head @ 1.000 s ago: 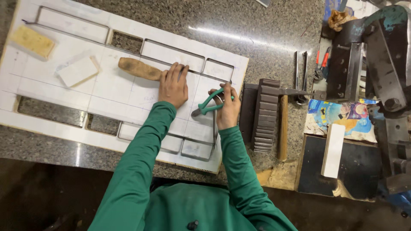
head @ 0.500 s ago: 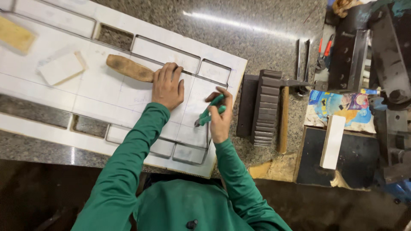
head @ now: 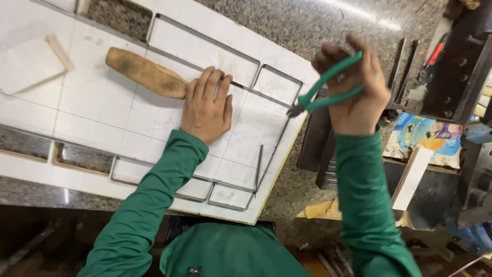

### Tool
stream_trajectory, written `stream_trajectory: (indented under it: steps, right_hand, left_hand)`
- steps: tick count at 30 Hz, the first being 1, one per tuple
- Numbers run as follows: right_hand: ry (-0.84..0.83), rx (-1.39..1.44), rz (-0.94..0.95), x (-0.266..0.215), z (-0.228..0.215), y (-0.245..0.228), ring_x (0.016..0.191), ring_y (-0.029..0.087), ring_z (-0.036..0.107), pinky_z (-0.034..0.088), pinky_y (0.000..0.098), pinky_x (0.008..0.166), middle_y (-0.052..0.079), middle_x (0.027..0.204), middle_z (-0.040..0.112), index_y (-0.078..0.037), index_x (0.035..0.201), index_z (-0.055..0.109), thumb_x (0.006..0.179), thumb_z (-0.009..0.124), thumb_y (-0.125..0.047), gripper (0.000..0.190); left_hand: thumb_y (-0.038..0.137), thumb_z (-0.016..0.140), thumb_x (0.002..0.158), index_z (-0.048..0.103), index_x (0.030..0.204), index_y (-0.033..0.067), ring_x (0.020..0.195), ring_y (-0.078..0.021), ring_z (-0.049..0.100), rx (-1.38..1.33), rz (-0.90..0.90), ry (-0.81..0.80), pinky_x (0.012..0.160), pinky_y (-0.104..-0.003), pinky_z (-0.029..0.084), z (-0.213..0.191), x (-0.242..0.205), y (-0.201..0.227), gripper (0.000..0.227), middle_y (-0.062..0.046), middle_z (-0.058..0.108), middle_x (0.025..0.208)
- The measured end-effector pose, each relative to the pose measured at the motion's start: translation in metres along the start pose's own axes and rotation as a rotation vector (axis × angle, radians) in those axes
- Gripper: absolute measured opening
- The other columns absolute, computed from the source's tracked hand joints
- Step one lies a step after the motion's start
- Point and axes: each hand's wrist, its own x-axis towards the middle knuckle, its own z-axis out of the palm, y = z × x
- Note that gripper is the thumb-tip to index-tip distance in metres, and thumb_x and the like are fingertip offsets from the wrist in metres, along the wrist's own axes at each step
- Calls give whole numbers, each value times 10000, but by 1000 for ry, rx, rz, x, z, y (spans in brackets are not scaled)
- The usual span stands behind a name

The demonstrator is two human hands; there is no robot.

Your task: The person assembles rectangular metal frames on a white template board. They use a wooden mallet and a hammer to tap the frames into place, then use pliers to bend and adjust the metal edges. The person also measures a white rectangular object with a metal ruler.

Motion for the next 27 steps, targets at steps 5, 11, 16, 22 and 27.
stream_trajectory:
  steps: [5, 11, 16, 22, 27]
  right_hand:
    - [-216, 101, 95, 57, 1, 16, 1296, 359, 627, 455, 515, 1188, 224, 1396, 623, -48, 1585, 417, 1135, 483, -301, 521]
    - [-422, -13, 165, 74, -10, 24, 1252, 356, 666, 516, 510, 1127, 232, 1376, 625, -34, 1539, 467, 1167, 516, -357, 495]
    - [-242, -292, 56, 73, -17, 20, 834, 314, 691, 650, 461, 750, 251, 1065, 603, 59, 1344, 578, 1052, 476, -196, 402]
    - [-505, -532, -478, 65, -2, 48, 911, 141, 566, 636, 353, 695, 163, 1098, 491, -46, 1407, 429, 910, 702, 88, 583]
    - [-524, -856, -289, 49, 5, 46, 1001, 288, 617, 614, 474, 880, 199, 1060, 563, -32, 1417, 369, 819, 469, 180, 642]
  left_hand:
    - [144, 661, 959, 610, 1353, 15, 1385, -351, 483, 13, -11, 23, 1087, -497, 396, -3, 6, 4, 418, -175, 551, 1388]
    - [110, 674, 983, 623, 1365, 24, 1394, -339, 489, 11, -53, 5, 1107, -498, 406, -5, 3, 10, 395, -168, 564, 1382]
    - [80, 677, 978, 630, 1353, 37, 1428, -325, 492, 29, -120, 62, 1126, -493, 404, 1, 3, 22, 380, -148, 572, 1388]
    - [56, 678, 1007, 622, 1376, 20, 1454, -335, 476, 10, -150, 69, 1142, -507, 405, 8, -2, 24, 375, -155, 550, 1424]
    - [43, 678, 992, 612, 1390, 26, 1460, -338, 465, -23, -222, 147, 1167, -509, 419, 13, -2, 31, 403, -162, 535, 1457]
